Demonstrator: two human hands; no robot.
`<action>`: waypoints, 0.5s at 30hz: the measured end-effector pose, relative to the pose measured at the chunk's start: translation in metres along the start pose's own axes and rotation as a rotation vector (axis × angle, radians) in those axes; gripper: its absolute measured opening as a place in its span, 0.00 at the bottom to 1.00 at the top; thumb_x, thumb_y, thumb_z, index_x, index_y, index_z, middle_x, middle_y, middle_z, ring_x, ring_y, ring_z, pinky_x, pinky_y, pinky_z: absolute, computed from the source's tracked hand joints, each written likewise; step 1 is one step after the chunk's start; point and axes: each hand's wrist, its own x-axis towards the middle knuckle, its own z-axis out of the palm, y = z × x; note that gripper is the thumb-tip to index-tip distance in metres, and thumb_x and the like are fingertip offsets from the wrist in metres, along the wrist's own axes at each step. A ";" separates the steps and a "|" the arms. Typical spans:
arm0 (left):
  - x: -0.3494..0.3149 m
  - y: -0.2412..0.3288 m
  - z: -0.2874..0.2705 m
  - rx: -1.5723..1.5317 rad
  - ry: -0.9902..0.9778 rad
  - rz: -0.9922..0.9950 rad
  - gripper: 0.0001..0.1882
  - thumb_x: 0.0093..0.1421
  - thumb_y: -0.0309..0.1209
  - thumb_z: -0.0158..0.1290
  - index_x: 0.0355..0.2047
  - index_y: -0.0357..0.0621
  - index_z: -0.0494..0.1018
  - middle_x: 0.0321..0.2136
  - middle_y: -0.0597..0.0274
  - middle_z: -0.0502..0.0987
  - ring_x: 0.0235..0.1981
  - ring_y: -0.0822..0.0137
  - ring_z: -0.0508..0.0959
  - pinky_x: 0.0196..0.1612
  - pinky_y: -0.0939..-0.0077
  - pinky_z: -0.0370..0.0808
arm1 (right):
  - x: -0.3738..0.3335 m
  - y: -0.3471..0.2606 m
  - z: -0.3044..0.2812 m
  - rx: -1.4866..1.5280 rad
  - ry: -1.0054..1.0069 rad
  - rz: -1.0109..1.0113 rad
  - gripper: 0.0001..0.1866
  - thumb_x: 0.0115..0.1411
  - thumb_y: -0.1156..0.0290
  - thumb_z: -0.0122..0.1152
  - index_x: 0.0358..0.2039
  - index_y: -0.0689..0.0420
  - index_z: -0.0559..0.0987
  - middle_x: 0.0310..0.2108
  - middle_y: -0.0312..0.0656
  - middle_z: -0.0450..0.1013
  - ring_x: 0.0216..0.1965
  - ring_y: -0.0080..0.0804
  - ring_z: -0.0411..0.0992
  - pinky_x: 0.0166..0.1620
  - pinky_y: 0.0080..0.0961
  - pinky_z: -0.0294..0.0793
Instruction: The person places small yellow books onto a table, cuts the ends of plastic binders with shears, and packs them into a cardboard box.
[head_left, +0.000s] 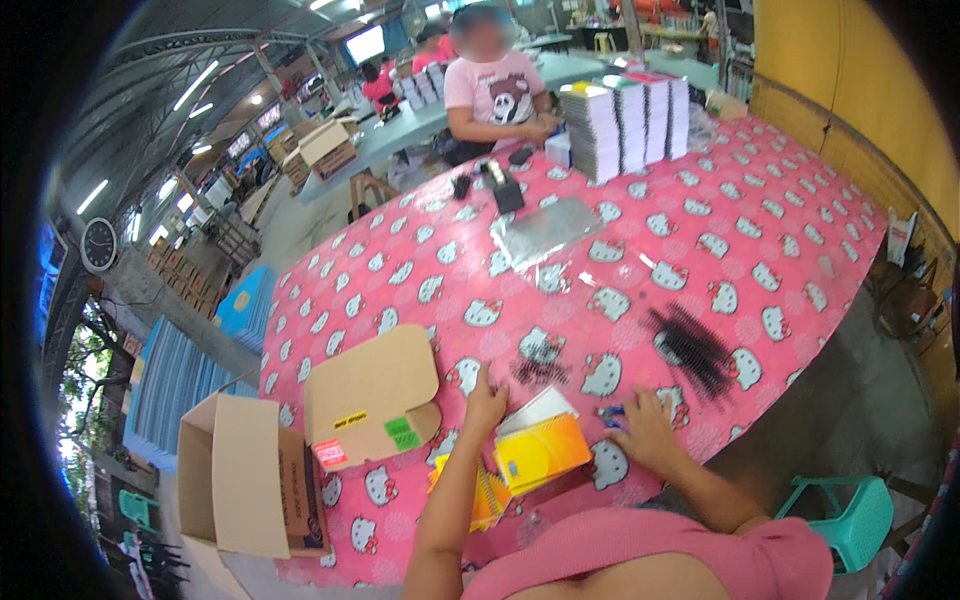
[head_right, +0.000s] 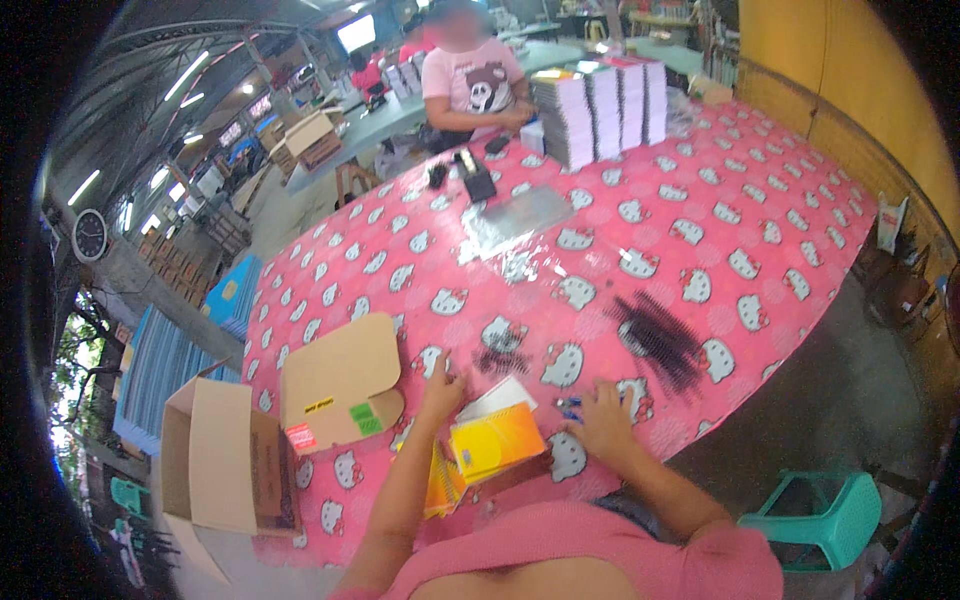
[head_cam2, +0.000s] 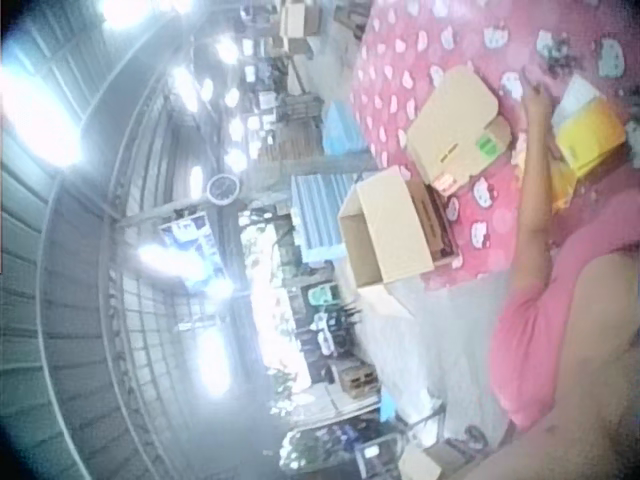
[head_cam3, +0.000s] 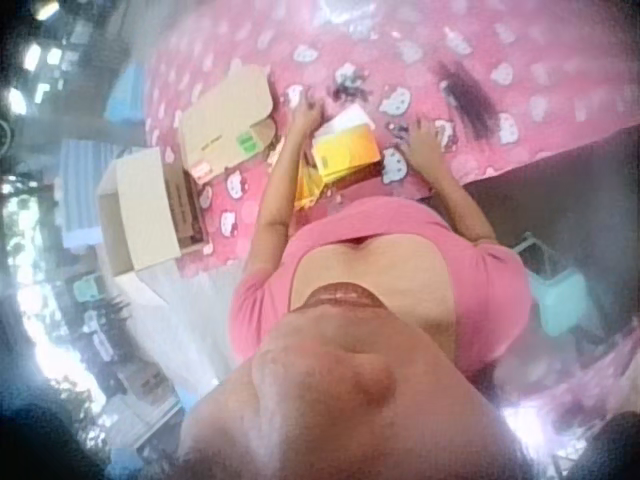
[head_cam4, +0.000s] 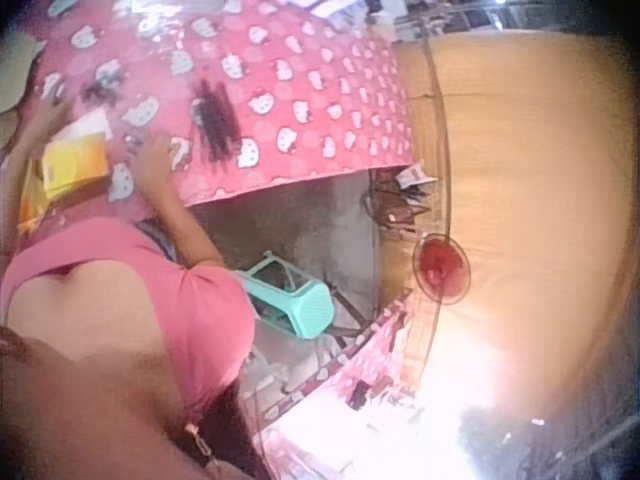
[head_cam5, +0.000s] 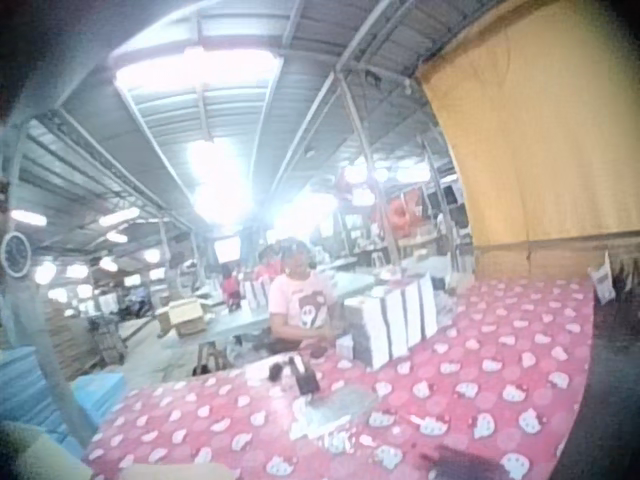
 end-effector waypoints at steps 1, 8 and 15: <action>0.004 -0.008 0.005 -0.014 0.018 0.021 0.38 0.53 0.38 0.55 0.60 0.42 0.51 0.22 0.51 0.75 0.23 0.60 0.76 0.28 0.68 0.71 | 0.004 -0.002 0.001 0.111 0.070 -0.036 0.31 0.46 0.55 0.64 0.45 0.65 0.70 0.45 0.53 0.63 0.50 0.50 0.61 0.54 0.46 0.57; -0.015 0.045 -0.017 0.123 -0.025 0.018 0.40 0.51 0.46 0.58 0.58 0.40 0.57 0.25 0.49 0.77 0.25 0.60 0.78 0.30 0.68 0.74 | 0.024 -0.037 -0.016 0.817 -0.234 0.141 0.25 0.52 0.61 0.60 0.44 0.67 0.70 0.38 0.52 0.70 0.40 0.40 0.69 0.40 0.33 0.69; -0.095 0.016 -0.027 -0.276 -0.040 -0.012 0.29 0.54 0.39 0.57 0.52 0.38 0.65 0.30 0.55 0.76 0.28 0.68 0.77 0.31 0.77 0.74 | 0.026 -0.044 0.021 0.908 -0.343 0.149 0.23 0.53 0.63 0.62 0.42 0.68 0.71 0.29 0.44 0.74 0.27 0.28 0.72 0.31 0.24 0.71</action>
